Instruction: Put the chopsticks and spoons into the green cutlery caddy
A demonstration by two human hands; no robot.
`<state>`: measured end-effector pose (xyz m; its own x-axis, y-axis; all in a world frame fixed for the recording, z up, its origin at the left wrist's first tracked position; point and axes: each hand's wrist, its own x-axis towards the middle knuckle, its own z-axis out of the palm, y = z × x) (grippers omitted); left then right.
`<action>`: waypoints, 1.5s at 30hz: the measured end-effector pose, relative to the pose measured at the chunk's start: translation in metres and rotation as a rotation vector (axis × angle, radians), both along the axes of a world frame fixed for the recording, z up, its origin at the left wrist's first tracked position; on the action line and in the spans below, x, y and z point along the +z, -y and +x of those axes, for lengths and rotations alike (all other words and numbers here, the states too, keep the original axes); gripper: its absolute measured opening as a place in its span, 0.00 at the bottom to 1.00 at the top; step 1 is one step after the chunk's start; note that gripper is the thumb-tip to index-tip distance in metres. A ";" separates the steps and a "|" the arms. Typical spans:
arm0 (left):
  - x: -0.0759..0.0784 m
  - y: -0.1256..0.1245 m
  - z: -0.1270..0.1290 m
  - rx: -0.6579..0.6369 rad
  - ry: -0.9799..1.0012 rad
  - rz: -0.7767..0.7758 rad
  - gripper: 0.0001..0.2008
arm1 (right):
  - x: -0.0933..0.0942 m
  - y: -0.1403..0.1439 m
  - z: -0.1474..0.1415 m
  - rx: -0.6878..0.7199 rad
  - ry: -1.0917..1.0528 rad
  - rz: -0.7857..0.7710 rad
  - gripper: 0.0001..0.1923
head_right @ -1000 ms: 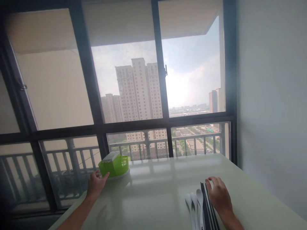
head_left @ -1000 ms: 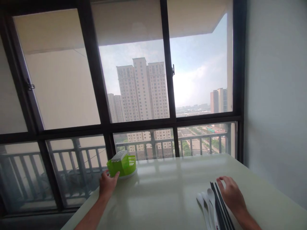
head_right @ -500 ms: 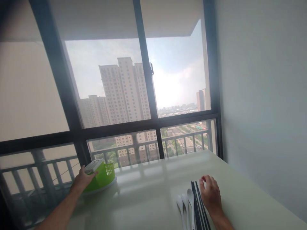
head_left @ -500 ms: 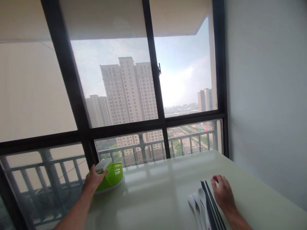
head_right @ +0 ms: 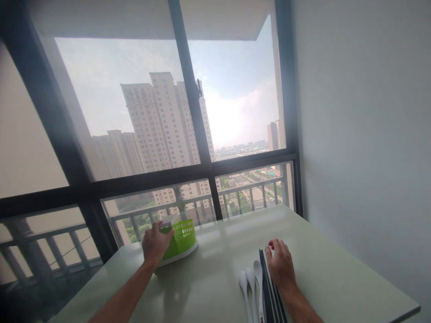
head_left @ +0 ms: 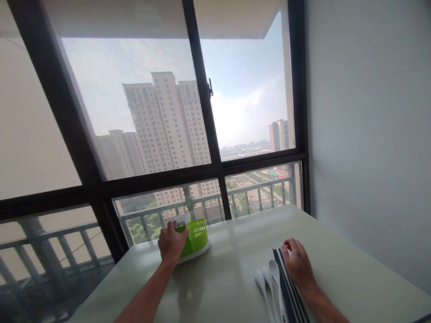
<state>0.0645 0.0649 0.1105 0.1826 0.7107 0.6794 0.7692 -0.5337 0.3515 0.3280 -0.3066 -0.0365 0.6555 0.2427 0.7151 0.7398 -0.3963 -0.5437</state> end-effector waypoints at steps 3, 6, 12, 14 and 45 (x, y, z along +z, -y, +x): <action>-0.010 0.052 0.054 -0.084 0.000 0.036 0.26 | -0.001 0.000 0.000 0.013 -0.005 -0.008 0.11; -0.023 0.091 0.101 -0.147 0.003 0.064 0.24 | -0.003 0.002 0.000 0.029 -0.012 -0.011 0.10; -0.034 0.131 0.147 -0.187 0.016 0.051 0.23 | -0.001 0.003 -0.002 0.037 -0.036 -0.019 0.08; -0.035 0.134 0.150 -0.203 0.010 0.042 0.22 | 0.000 0.003 -0.003 0.037 -0.040 -0.029 0.08; -0.040 0.138 0.123 -0.807 -0.177 -0.136 0.44 | -0.019 -0.003 0.009 0.042 -0.089 -0.106 0.10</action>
